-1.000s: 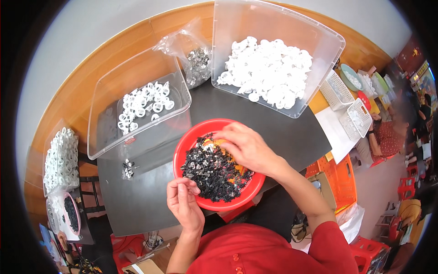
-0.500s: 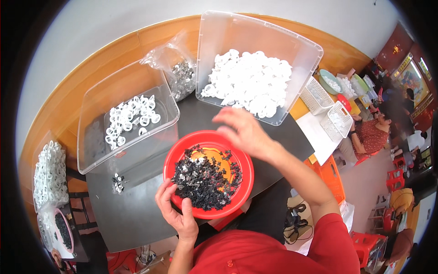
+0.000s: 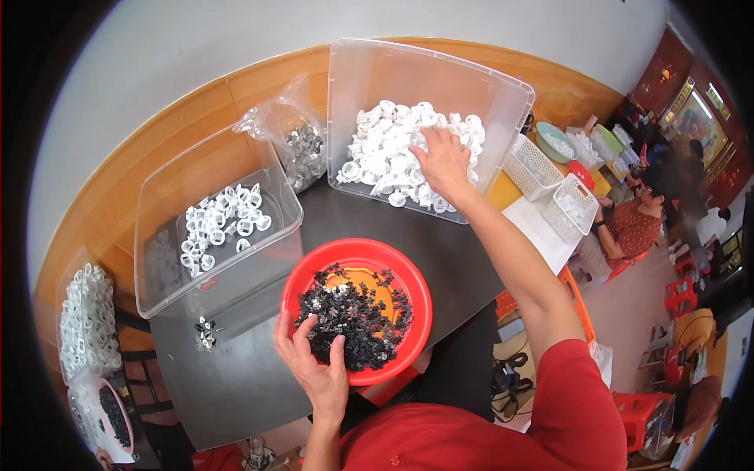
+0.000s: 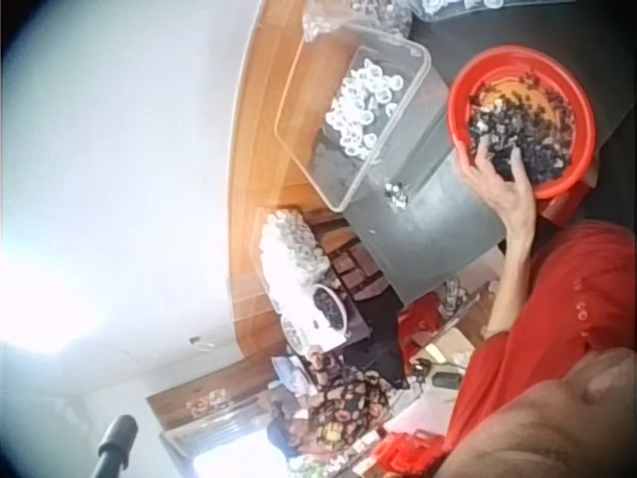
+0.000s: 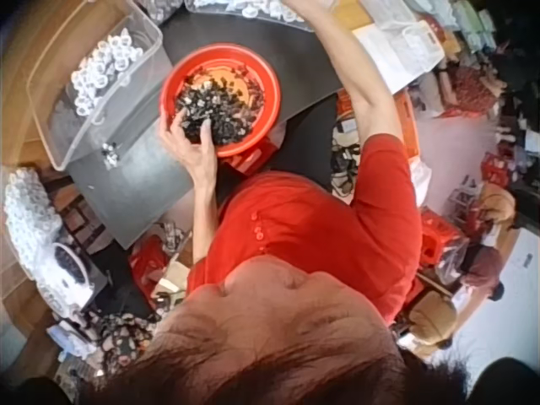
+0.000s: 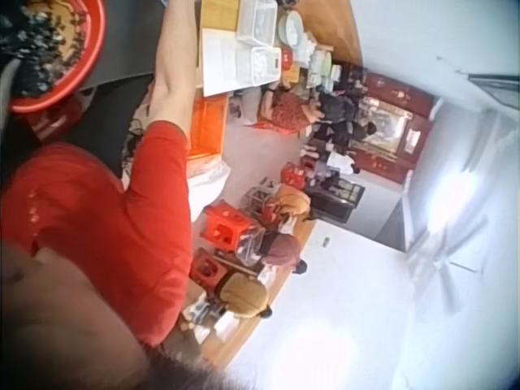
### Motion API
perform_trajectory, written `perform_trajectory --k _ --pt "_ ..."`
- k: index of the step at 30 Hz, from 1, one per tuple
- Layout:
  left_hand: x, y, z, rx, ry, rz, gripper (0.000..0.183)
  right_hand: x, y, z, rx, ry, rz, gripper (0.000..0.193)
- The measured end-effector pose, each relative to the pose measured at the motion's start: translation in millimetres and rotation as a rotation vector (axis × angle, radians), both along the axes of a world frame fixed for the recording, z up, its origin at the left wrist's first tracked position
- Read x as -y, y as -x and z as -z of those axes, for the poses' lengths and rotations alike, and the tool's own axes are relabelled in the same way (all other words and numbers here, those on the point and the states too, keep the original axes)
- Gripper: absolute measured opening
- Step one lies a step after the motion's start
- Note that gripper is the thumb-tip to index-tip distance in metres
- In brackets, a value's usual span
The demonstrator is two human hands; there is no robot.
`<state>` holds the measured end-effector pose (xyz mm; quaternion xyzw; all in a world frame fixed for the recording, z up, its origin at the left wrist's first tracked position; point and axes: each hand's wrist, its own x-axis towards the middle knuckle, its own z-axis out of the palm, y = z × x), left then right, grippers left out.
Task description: Assembling small plastic shoe components by inserting black pieces into white ring-shaped washers.
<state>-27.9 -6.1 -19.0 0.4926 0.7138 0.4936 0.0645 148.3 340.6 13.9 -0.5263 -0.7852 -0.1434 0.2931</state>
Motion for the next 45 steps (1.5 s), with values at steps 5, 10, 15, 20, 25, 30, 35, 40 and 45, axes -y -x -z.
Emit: perform_trajectory --k 5,10,15,20,25,30,35,40,45 --pt "-0.2 -0.4 0.4 -0.016 -0.001 0.003 0.048 6.6 8.6 4.1 -0.04 0.04 0.07 0.046" --pt "0.1 -0.5 0.7 -0.012 -0.002 0.013 0.049 9.6 6.8 13.5 -0.007 -0.043 0.039 0.044" --pt "0.6 0.8 1.4 -0.001 -0.007 0.022 0.049 16.2 7.9 17.7 -0.063 0.044 -0.057 0.042" --pt "0.3 0.6 1.5 0.035 -0.022 0.037 0.049 19.6 9.9 27.2 -0.113 -0.026 -0.167 0.039" --pt "1.7 3.8 5.2 0.037 -0.015 0.049 0.047 29.7 13.1 26.5 -0.155 0.042 -0.239 0.037" --pt "3.1 2.9 3.7 0.054 -0.029 0.051 0.045 49.3 13.7 16.7 -0.137 0.21 -0.261 0.038" --pt "2.2 1.2 4.2 0.073 -0.034 0.043 0.043 40.6 0.0 -5.8 -0.263 0.026 -0.266 0.039" --pt "2.6 2.1 3.9 0.092 -0.045 0.054 0.043 24.6 -21.7 2.6 -0.174 0.029 -0.065 0.043" --pt "2.9 2.5 4.9 0.102 -0.043 0.043 0.041 33.1 -16.3 22.0 -0.199 0.232 -0.063 0.045"
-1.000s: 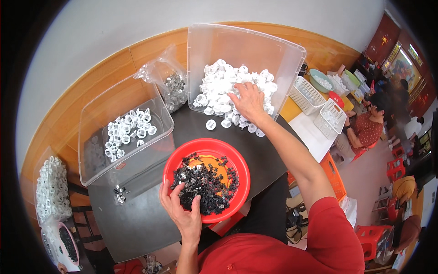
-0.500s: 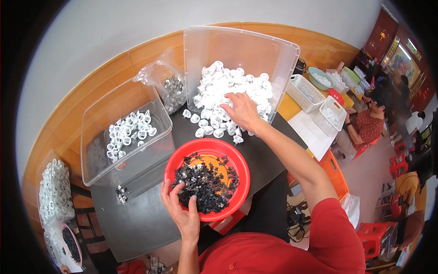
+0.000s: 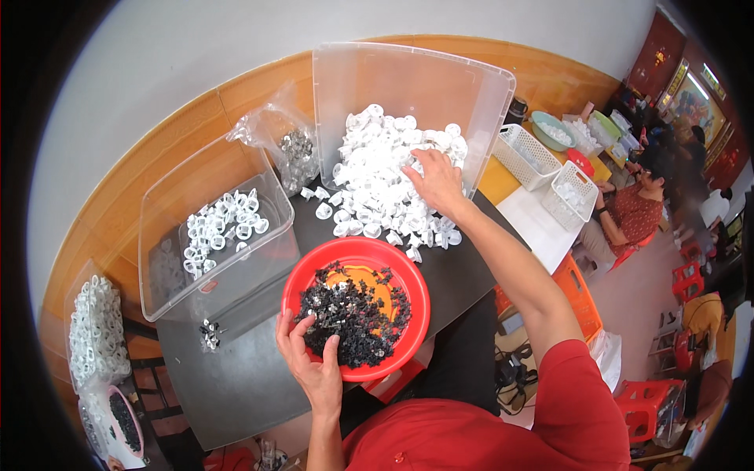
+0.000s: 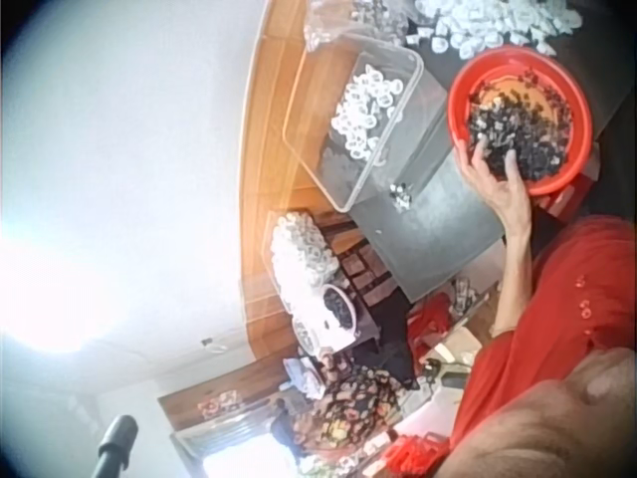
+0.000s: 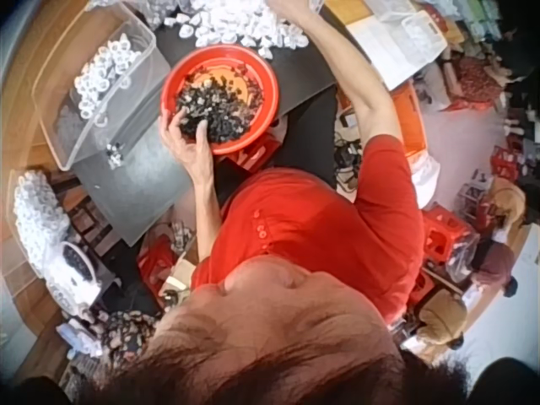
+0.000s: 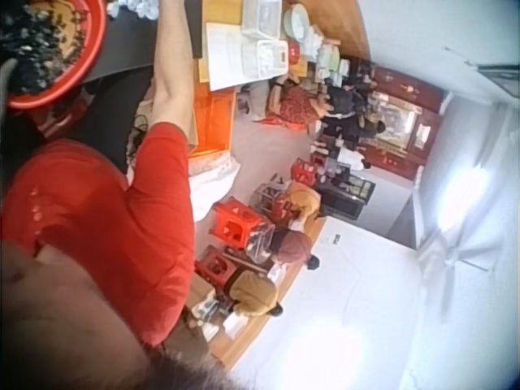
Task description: Assembling small plastic shoe components by inserting black pieces into white ring-shaped washers.
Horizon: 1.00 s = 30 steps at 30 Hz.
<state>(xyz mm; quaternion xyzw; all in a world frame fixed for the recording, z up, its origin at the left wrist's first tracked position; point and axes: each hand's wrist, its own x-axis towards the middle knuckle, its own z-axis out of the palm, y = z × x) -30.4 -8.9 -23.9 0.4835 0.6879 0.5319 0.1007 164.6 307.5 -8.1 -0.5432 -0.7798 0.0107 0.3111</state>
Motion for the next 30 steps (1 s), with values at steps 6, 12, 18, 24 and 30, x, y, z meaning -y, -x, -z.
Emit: perform_trajectory --k 6,12,18,24,30 --pt "0.5 -0.2 0.2 0.02 -0.006 -0.001 0.042 12.7 8.4 0.3 0.085 0.039 -0.026 0.043" --pt "0.9 1.3 1.4 0.056 -0.032 0.018 0.041 21.0 11.9 0.3 0.01 0.104 -0.145 0.041" --pt "1.9 1.5 3.0 0.157 -0.069 0.028 0.041 25.9 6.1 1.0 -0.135 0.133 -0.226 0.039" --pt "7.0 5.2 -1.9 0.13 -0.045 -0.03 0.037 62.1 -26.6 -32.6 -0.215 -0.046 -0.3 0.031" --pt "5.1 8.2 1.9 0.162 -0.034 -0.058 0.026 139.9 -55.6 -40.7 -0.256 0.242 -0.27 0.021"
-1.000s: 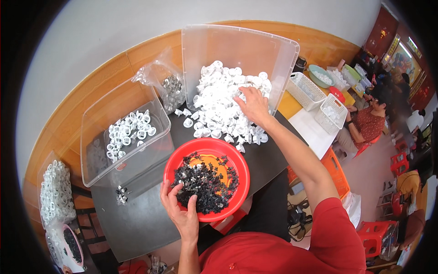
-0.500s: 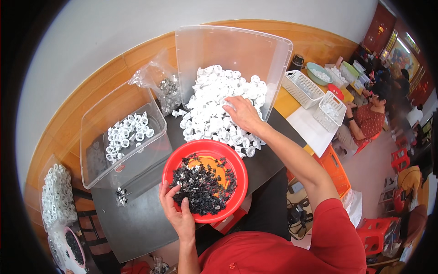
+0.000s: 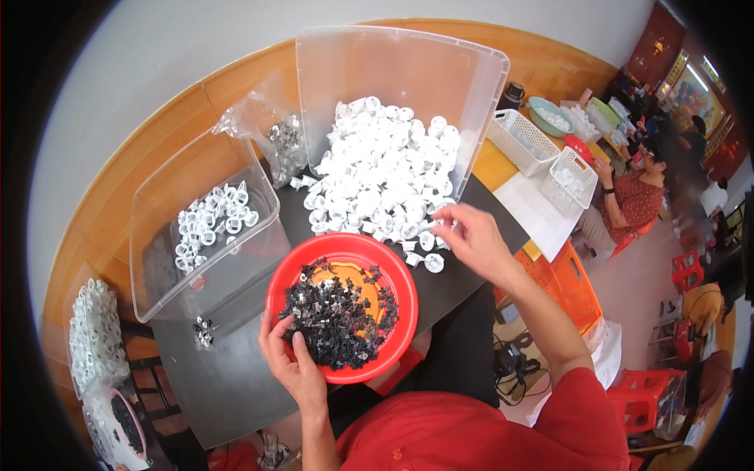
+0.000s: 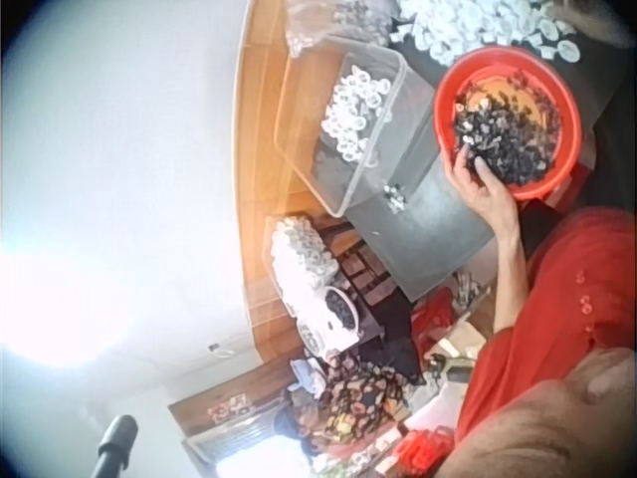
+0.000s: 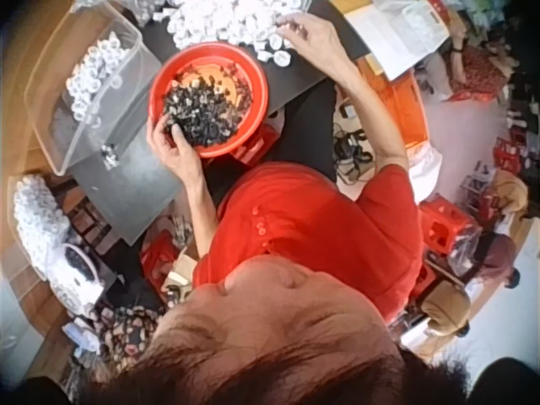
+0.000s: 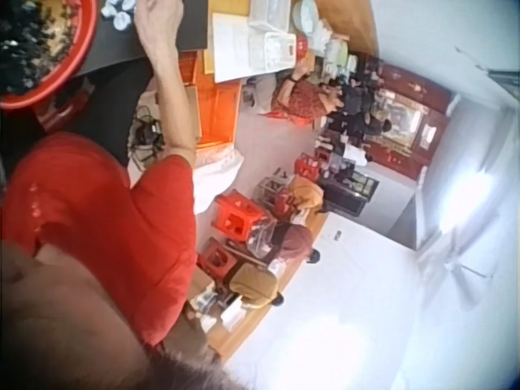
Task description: Assembling small plastic shoe components by inserting black pieces into white ring-shaped washers.
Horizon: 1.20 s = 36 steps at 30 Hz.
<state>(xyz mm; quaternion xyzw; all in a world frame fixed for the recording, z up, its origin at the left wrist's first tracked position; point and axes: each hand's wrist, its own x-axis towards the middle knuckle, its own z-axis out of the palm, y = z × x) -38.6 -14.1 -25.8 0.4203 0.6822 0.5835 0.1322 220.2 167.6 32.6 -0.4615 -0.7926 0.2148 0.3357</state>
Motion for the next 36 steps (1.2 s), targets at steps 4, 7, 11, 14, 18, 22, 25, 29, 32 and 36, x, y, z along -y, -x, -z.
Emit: perform_trajectory --k 4,7,11,14,18,22,25,29,32,36 --pt "-4.0 -6.3 -4.3 -0.104 0.037 -0.02 0.021 26.0 -9.2 24.8 0.035 0.138 0.028 0.017" --pt "0.7 -11.1 -11.0 -0.315 0.031 -0.102 0.023 32.6 -6.8 31.9 -0.049 0.162 0.057 0.015" --pt "6.2 -28.8 -25.7 -0.266 -0.066 0.007 0.025 43.1 4.1 19.1 -0.255 0.303 -0.001 0.017" --pt "-0.6 -41.0 -31.8 0.038 -0.021 0.295 0.028 54.1 20.3 5.3 -0.288 0.326 -0.172 0.017" --pt "-7.5 -54.9 -26.6 0.825 0.075 0.546 0.035 62.9 41.2 -10.9 -0.256 0.35 -0.435 0.016" --pt "-2.6 -52.3 -19.7 1.08 0.08 0.597 0.036 64.6 59.6 -20.0 -0.251 0.39 -0.579 0.016" --pt "-2.3 -48.2 -22.3 1.095 0.071 0.617 0.037 67.0 66.9 -16.0 -0.264 0.372 -0.569 0.016" --pt "-1.9 -51.9 -27.3 1.135 0.02 0.499 0.036 72.7 75.3 -10.0 -0.278 0.33 -0.523 0.017" --pt "-1.1 -44.7 -29.8 1.117 -0.003 0.471 0.04 70.3 75.0 -3.9 -0.35 0.271 -0.438 0.019" --pt "3.6 -24.5 -32.5 1.083 -0.082 0.413 0.036 44.5 58.4 -1.5 -0.093 0.094 -0.268 0.015"
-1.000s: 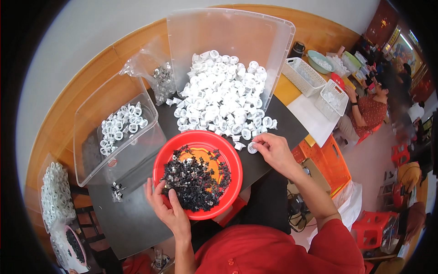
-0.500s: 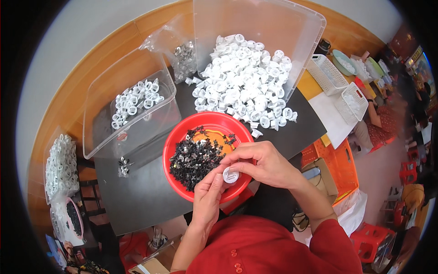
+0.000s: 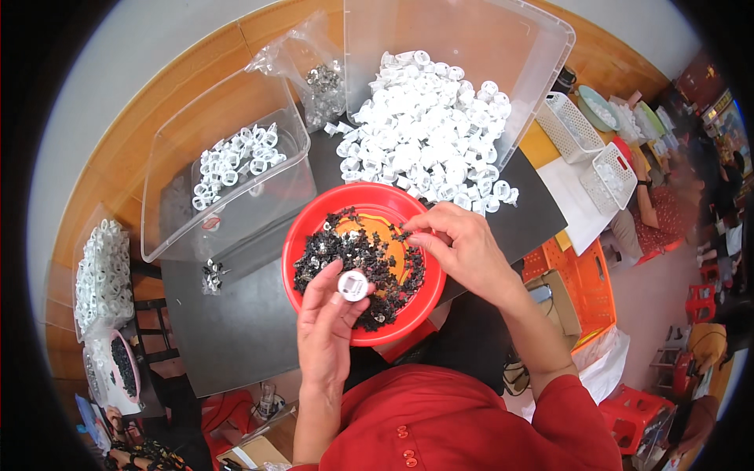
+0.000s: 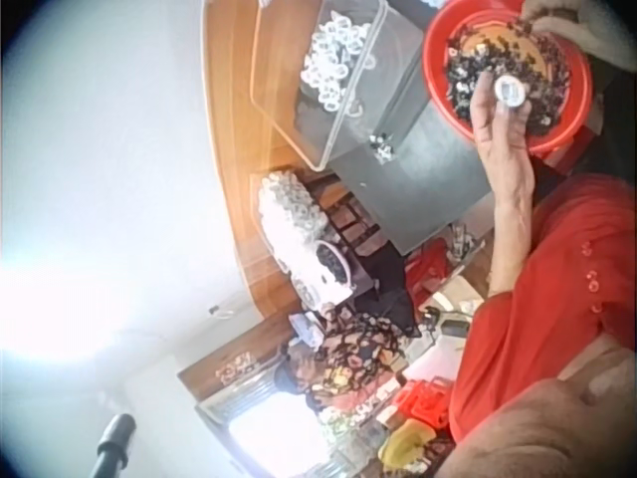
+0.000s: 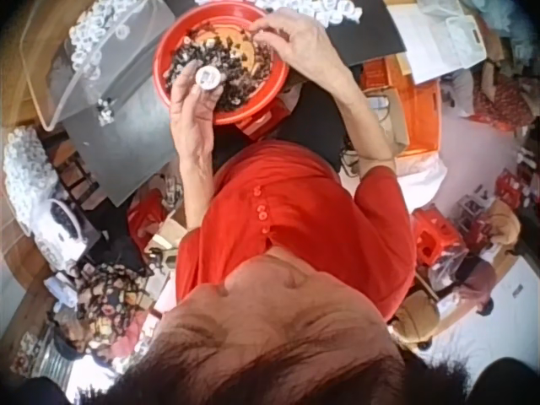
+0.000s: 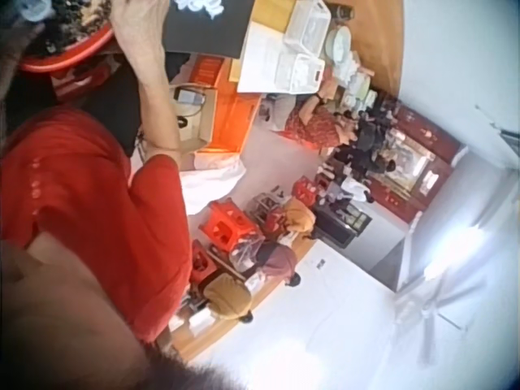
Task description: Assembling small plastic shoe components by inserting black pieces into white ring-shaped washers.
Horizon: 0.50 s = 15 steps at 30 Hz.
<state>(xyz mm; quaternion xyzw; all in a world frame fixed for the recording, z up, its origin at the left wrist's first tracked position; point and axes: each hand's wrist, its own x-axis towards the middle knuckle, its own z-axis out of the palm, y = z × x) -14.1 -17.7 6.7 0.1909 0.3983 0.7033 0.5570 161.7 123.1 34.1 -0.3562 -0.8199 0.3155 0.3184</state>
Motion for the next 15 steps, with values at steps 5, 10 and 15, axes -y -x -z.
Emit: perform_trajectory --k 5,10,15 --pt "1.9 6.5 3.0 0.035 0.026 -0.058 0.032 -10.0 -0.9 26.3 0.266 -0.257 -0.023 0.008" --pt "4.6 6.8 5.9 0.082 -0.009 -0.036 0.031 -14.2 7.8 24.0 0.251 -0.278 0.099 0.008" --pt "2.4 5.3 6.6 0.065 0.001 -0.039 0.03 0.2 13.5 24.0 0.229 -0.2 -0.108 0.01"
